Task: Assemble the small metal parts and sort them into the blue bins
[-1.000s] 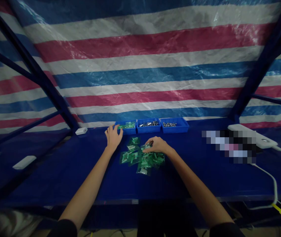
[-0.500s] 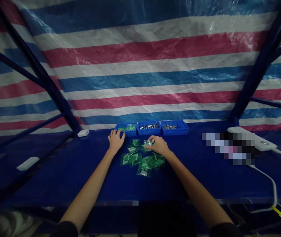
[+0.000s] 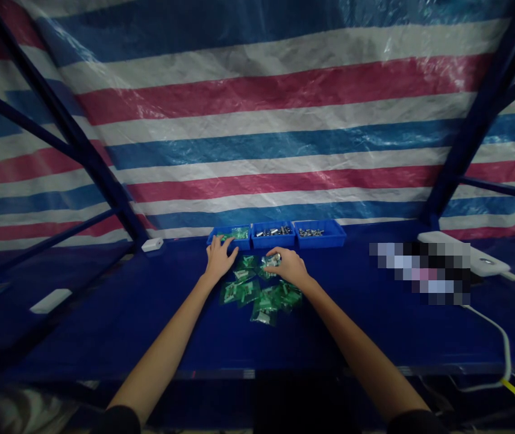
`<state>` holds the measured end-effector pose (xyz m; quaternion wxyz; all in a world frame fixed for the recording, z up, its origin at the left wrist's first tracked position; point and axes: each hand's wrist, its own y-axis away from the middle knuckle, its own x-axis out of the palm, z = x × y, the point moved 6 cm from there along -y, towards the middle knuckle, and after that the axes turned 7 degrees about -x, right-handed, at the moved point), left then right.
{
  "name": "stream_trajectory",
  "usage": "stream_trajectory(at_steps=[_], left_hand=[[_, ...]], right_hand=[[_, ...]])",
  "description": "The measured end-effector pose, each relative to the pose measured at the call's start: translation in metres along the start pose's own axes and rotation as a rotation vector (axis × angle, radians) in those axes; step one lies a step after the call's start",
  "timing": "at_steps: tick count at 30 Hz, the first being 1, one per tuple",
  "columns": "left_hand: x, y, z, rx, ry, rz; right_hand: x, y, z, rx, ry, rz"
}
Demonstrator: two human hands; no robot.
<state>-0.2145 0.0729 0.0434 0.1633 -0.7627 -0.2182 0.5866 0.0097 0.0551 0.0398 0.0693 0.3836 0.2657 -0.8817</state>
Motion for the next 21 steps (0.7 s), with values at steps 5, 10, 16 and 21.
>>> stream_trajectory(at_steps=[5,10,16,21], left_hand=[[0.005,-0.002,0.002,0.048,0.031,0.037],[0.006,-0.002,0.003,0.036,0.045,0.065],[-0.001,0.0,-0.003,0.01,0.035,0.015],[-0.026,0.01,-0.03,0.072,0.162,-0.127]], right_hand=[[0.0,0.0,0.003,0.004,0.007,0.019],[0.0,0.001,0.003,0.018,0.002,0.022],[0.002,-0.001,0.001,0.008,-0.151,-0.018],[0.003,-0.005,0.0,0.086,-0.519,-0.052]])
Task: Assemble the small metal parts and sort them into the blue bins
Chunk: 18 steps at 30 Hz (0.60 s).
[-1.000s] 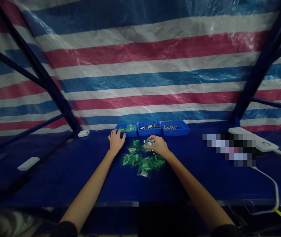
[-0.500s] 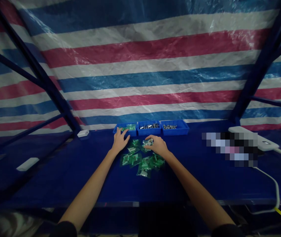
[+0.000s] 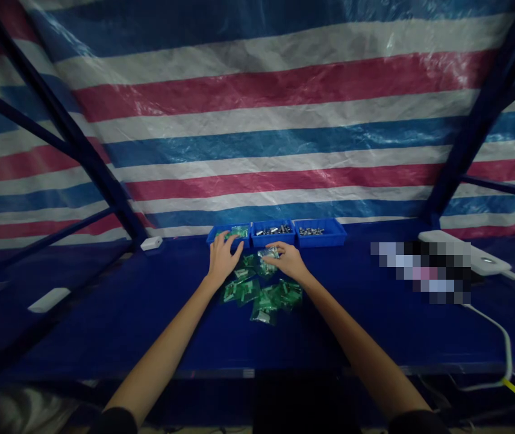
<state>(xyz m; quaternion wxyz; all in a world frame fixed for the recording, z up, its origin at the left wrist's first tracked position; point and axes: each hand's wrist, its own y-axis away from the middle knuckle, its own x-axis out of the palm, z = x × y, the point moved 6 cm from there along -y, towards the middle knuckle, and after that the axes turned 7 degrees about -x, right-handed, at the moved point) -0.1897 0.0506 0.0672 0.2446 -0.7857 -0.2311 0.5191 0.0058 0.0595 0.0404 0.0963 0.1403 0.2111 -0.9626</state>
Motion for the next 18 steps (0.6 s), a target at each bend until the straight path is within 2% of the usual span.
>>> stream_trajectory(at_steps=[5,7,12,15,18], left_hand=[[-0.002,0.012,-0.043,0.163,0.403,0.172],[-0.001,0.016,-0.052,0.167,0.515,0.178],[-0.004,0.016,-0.054,0.092,0.669,0.083],[-0.009,0.014,-0.049,0.061,0.681,0.014],[-0.011,0.013,-0.048,0.092,0.664,-0.014]], right_hand=[[-0.002,-0.001,-0.001,0.134,-0.271,-0.066],[-0.002,-0.001,-0.002,0.172,-0.36,-0.078],[0.001,-0.002,0.0,0.161,-0.562,-0.07],[0.0,-0.003,0.006,0.083,-0.542,-0.077],[-0.003,-0.004,0.011,-0.02,-0.445,-0.111]])
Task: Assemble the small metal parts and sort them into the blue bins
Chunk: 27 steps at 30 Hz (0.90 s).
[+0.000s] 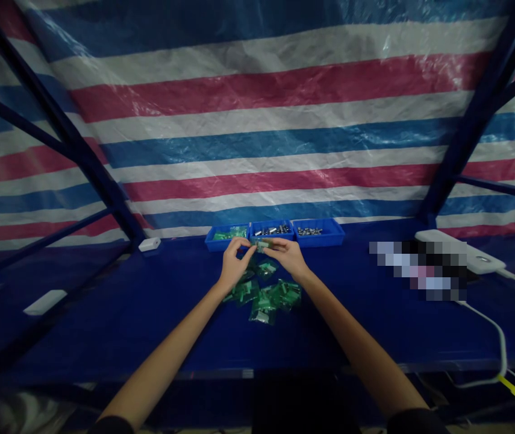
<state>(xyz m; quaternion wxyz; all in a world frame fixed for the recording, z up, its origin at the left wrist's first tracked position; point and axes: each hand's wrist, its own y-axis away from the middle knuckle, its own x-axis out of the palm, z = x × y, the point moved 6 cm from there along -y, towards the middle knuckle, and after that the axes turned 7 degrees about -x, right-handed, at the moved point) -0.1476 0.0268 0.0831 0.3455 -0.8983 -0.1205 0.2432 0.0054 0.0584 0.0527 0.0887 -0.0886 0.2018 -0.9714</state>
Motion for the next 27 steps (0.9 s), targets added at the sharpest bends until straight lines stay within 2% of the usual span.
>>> stream_trajectory(at_steps=[5,9,13,16,19,22,27], left_hand=[[0.006,0.001,0.0,0.052,-0.059,0.069],[0.006,0.003,0.003,0.072,-0.102,0.063],[0.004,0.002,0.002,0.079,-0.12,0.014],[-0.004,-0.004,0.007,0.021,-0.092,-0.074],[-0.024,-0.012,0.028,-0.127,-0.05,-0.226],[-0.05,-0.019,0.063,-0.308,-0.012,-0.376],[-0.086,-0.021,0.118,-0.428,-0.015,-0.596]], right_hand=[[-0.002,0.001,0.014,-0.266,0.208,0.019],[-0.004,0.004,0.024,-0.423,0.469,-0.017],[-0.005,0.005,0.023,-0.405,0.5,-0.044],[-0.005,0.004,0.019,-0.335,0.439,-0.062],[-0.003,0.003,0.015,-0.281,0.412,-0.069],[-0.001,0.004,0.012,-0.257,0.399,-0.042],[0.006,0.006,0.01,-0.249,0.4,0.044]])
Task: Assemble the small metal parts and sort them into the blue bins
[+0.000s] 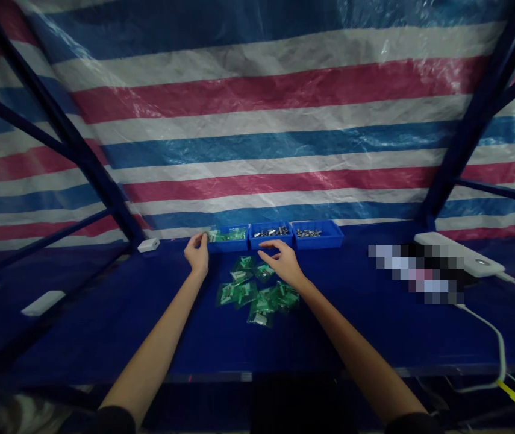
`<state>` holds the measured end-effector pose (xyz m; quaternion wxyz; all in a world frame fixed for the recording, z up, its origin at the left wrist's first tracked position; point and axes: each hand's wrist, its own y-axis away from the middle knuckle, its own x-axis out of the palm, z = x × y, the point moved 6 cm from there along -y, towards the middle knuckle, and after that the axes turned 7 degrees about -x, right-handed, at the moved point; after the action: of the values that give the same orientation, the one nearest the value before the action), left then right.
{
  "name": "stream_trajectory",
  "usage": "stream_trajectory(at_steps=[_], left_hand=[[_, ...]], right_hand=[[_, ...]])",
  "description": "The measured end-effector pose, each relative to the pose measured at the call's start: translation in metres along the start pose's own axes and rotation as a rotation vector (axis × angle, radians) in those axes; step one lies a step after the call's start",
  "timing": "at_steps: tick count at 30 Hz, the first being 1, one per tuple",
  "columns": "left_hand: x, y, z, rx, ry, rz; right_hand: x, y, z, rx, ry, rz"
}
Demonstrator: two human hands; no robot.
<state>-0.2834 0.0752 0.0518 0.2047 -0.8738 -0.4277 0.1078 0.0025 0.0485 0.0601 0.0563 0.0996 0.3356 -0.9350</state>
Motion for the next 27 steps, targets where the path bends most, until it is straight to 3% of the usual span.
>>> stream_trajectory(at_steps=[3,6,10,18,27], left_hand=[[-0.004,-0.01,0.016,-0.03,-0.032,-0.04],[-0.003,-0.011,0.017,0.0,-0.099,-0.02],[-0.001,-0.006,0.005,0.072,-0.145,0.015],[-0.002,0.009,-0.025,0.241,-0.27,-0.04],[0.007,0.012,-0.005,0.174,-0.481,0.077]], right_hand=[[0.002,0.0,0.002,-0.002,0.005,0.027],[0.004,0.001,0.005,-0.003,0.005,0.032],[0.004,0.001,0.007,-0.003,-0.002,0.028],[0.007,0.002,0.007,0.01,0.003,0.033],[0.008,0.003,0.005,0.032,0.001,0.052]])
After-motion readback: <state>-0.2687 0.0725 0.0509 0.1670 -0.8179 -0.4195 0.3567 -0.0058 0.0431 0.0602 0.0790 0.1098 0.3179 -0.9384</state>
